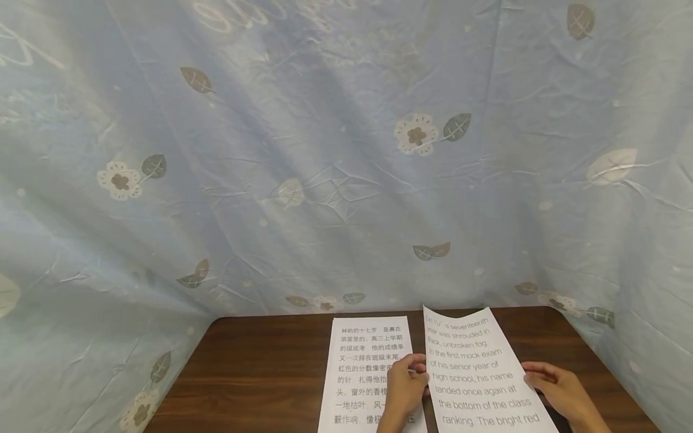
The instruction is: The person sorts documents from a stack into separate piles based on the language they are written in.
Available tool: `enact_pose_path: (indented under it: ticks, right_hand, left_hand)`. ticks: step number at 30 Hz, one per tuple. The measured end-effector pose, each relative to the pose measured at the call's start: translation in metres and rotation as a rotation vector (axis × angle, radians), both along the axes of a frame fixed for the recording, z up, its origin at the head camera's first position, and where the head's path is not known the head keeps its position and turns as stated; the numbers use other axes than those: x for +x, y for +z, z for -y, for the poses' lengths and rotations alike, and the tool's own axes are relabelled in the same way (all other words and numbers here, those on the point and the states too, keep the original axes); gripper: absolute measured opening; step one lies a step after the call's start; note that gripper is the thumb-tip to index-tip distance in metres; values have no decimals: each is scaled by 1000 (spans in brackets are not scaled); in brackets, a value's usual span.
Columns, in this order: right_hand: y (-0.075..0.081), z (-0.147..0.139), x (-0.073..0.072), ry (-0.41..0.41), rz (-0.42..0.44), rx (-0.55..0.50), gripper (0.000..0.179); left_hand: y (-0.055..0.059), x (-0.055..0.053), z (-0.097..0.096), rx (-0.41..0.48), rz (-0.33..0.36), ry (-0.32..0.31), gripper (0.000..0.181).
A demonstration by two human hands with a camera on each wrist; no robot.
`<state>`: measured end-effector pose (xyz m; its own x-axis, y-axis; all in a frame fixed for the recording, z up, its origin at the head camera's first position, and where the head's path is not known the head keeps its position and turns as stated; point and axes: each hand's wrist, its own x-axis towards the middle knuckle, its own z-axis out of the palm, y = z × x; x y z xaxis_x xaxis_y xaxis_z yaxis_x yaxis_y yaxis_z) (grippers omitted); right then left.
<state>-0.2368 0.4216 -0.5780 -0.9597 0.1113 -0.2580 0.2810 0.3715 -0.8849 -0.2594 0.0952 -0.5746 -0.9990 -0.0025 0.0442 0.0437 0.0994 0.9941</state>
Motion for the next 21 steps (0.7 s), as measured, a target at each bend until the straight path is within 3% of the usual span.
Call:
enact_pose_path:
  ticks: [8,21]
  right_hand:
    - [-4,3,-6,1,-44,49,54]
    - [5,2,-6,35,-76,159,54]
  left_hand:
    - [-2,-3,-3,-35,-20,7,38]
    - [-2,-8,-4,-87,-35,-7,35]
